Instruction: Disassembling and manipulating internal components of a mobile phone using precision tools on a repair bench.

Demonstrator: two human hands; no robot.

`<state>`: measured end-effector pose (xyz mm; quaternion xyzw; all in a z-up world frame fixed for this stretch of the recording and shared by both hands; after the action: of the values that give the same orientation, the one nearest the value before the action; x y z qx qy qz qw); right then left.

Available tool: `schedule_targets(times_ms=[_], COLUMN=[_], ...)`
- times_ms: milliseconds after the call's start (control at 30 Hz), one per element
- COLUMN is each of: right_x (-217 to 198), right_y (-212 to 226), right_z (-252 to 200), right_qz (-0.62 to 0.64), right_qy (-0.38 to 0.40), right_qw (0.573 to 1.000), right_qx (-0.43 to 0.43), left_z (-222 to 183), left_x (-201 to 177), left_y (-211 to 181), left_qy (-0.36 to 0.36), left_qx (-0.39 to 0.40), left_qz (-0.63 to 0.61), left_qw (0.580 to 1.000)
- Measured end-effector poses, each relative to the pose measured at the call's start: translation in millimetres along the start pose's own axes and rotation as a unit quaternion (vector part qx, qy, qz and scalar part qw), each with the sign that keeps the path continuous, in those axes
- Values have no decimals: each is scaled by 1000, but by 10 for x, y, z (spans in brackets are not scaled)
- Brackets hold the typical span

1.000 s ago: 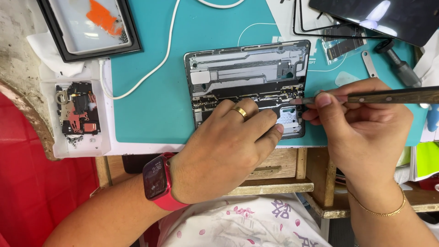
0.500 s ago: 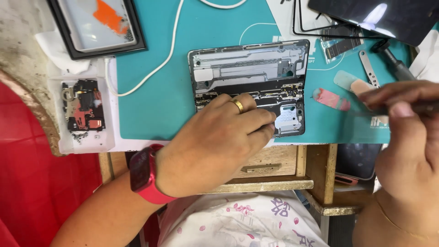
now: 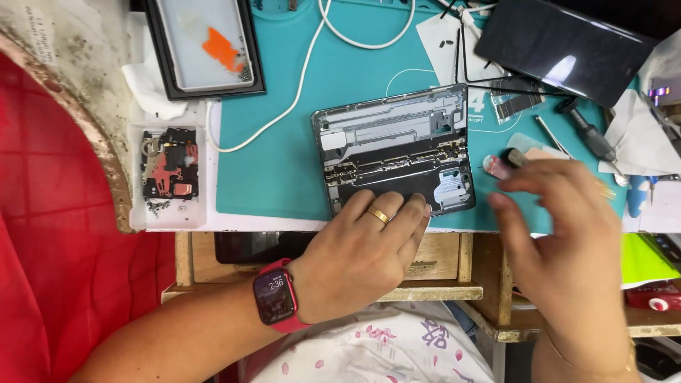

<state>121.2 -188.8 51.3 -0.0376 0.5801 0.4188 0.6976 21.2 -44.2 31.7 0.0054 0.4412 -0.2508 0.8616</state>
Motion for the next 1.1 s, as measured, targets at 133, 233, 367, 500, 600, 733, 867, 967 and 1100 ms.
schedule_targets(times_ms=[133,233,367,500,600,733,867,967,1100], right_x=[243,337,371,427,483,520,492,372,204], right_y=[109,111,157,157,169,201,164,76,-139], right_z=[226,287,307,318,334,367,398,405,241], right_qz=[0,1,-12,-8,-5,-15,-10,-6,-60], right_qy=[27,46,56,63,72,95,103,91,70], right_qw=[999,998,997,997,996,994,993,995,994], right_qx=[-25,-38,-47,-46,-49,-56,-55,-52,51], left_z=[-26,-16,-21,-13,-21,-9,-14,-15,-3], left_x=[39,9,14,9,31,15,8,-5,-23], left_y=[22,42,60,72,86,114,107,110,122], left_qy=[6,-12,-25,-34,-52,-47,-52,-55,-59], left_qx=[9,8,-9,-15,-32,-33,-14,-7,-13], left_qz=[7,-12,-29,-46,-59,-55,-66,-60,-64], left_qw=[1000,1000,999,998,996,997,996,997,996])
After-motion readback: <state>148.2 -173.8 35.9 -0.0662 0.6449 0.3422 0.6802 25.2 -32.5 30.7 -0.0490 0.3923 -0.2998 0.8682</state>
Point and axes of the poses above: each hand's wrist, its own z-axis towards the middle knuckle, its own x-axis out of the palm, y = z × x, the point moved 7 cm from there along z, towards the middle knuckle, and after that the axes turned 9 degrees about -y, right-handed, at the moved point
